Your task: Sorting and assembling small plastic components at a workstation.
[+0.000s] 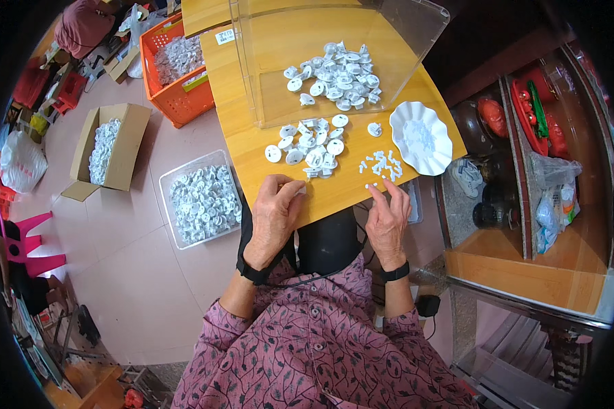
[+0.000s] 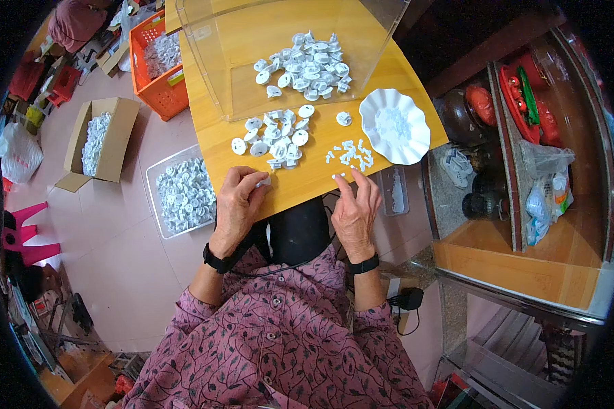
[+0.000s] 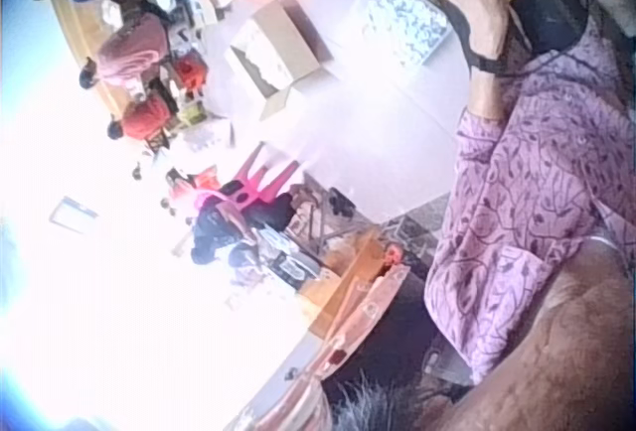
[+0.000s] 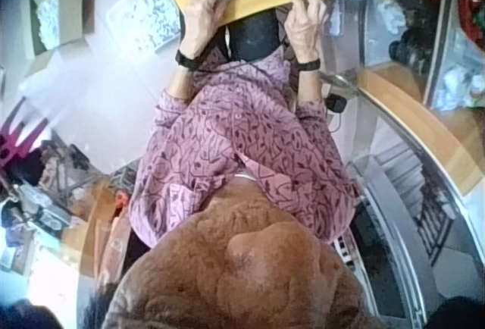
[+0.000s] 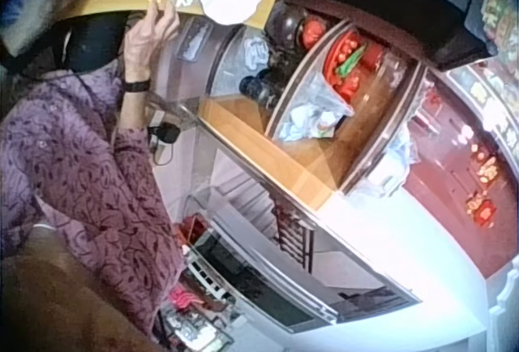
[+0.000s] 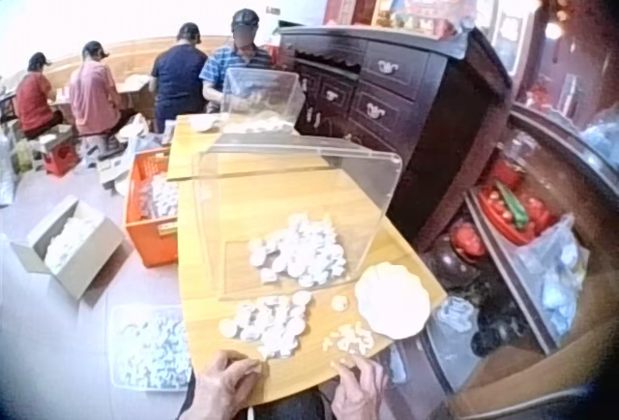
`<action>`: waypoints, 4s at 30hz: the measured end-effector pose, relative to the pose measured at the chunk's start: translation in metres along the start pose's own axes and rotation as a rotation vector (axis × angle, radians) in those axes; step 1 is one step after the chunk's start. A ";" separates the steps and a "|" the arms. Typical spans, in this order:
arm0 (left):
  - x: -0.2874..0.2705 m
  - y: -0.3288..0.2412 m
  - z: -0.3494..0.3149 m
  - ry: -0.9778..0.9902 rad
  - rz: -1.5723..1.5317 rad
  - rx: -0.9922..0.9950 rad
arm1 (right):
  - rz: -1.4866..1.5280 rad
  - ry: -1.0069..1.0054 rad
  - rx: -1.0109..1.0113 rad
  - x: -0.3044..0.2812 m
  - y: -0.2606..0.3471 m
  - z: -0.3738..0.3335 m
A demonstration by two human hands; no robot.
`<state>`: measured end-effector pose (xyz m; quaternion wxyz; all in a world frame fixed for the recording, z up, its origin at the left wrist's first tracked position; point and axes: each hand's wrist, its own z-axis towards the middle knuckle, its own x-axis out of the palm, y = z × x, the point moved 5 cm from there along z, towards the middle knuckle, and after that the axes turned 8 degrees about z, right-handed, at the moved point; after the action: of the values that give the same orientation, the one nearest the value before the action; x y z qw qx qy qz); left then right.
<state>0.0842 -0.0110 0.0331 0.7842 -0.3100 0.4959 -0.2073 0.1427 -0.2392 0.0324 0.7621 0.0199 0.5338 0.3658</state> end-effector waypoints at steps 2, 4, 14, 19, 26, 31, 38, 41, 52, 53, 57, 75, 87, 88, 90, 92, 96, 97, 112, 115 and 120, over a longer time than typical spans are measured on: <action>-0.001 0.001 -0.001 -0.008 -0.010 0.005 | -0.014 0.013 -0.004 0.002 -0.002 0.000; 0.000 0.004 -0.002 -0.006 -0.056 -0.004 | 0.010 -0.033 0.027 0.002 -0.014 -0.003; -0.006 0.009 -0.005 -0.049 -0.084 -0.014 | -0.027 -0.022 0.006 0.000 -0.005 -0.003; -0.013 0.013 -0.009 -0.067 -0.126 -0.088 | 0.030 -0.053 0.005 -0.004 -0.016 -0.005; -0.017 0.017 -0.013 -0.086 -0.245 -0.173 | 0.011 -0.082 0.055 -0.005 -0.028 -0.001; -0.018 0.023 -0.020 -0.111 -0.356 -0.234 | -0.076 -0.013 0.109 -0.005 -0.029 0.001; -0.006 0.033 -0.027 0.072 -0.839 -0.562 | 0.002 -0.046 0.072 -0.007 -0.032 0.002; -0.001 0.031 -0.031 0.108 -1.266 -0.617 | -0.009 -0.041 0.036 -0.005 -0.033 0.003; 0.021 0.011 -0.039 0.302 -1.918 -0.636 | -0.009 -0.116 -0.084 -0.002 -0.036 0.006; 0.022 0.010 -0.040 0.313 -1.917 -0.661 | -0.004 -0.112 -0.087 -0.001 -0.032 0.008; 0.019 0.009 -0.041 0.314 -1.849 -0.644 | 0.183 -0.101 0.036 -0.003 -0.011 0.009; 0.015 0.008 -0.047 0.274 -1.776 -0.523 | 0.805 0.111 0.174 0.006 0.104 0.008; 0.009 0.008 -0.050 0.267 -1.697 -0.537 | 0.722 0.087 0.111 0.006 0.112 0.010; 0.009 0.008 -0.050 0.266 -1.689 -0.533 | 0.733 0.086 0.113 0.007 0.112 0.010; 0.010 0.009 -0.051 0.264 -1.680 -0.530 | 0.744 0.087 0.115 0.007 0.113 0.010; 0.011 0.010 -0.051 0.273 -1.672 -0.519 | 0.671 0.095 0.063 0.003 0.117 0.013; 0.011 0.012 -0.051 0.269 -1.640 -0.538 | 0.616 0.089 0.056 0.004 0.111 0.014; 0.010 0.013 -0.051 0.255 -1.639 -0.548 | 0.674 0.107 0.156 0.011 0.098 0.011; 0.006 0.025 -0.053 0.171 -1.594 -0.566 | 0.685 0.112 0.478 0.040 0.030 0.008; 0.007 0.025 -0.053 0.172 -1.587 -0.569 | 0.637 0.097 0.424 0.042 0.024 0.008; 0.007 0.027 -0.053 0.165 -1.586 -0.576 | 0.650 0.060 0.394 0.044 0.017 0.009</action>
<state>0.0400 -0.0112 -0.0066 0.2586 -0.7375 0.2206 -0.5835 0.1478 -0.1984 0.0084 0.5719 0.3236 0.5819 0.4791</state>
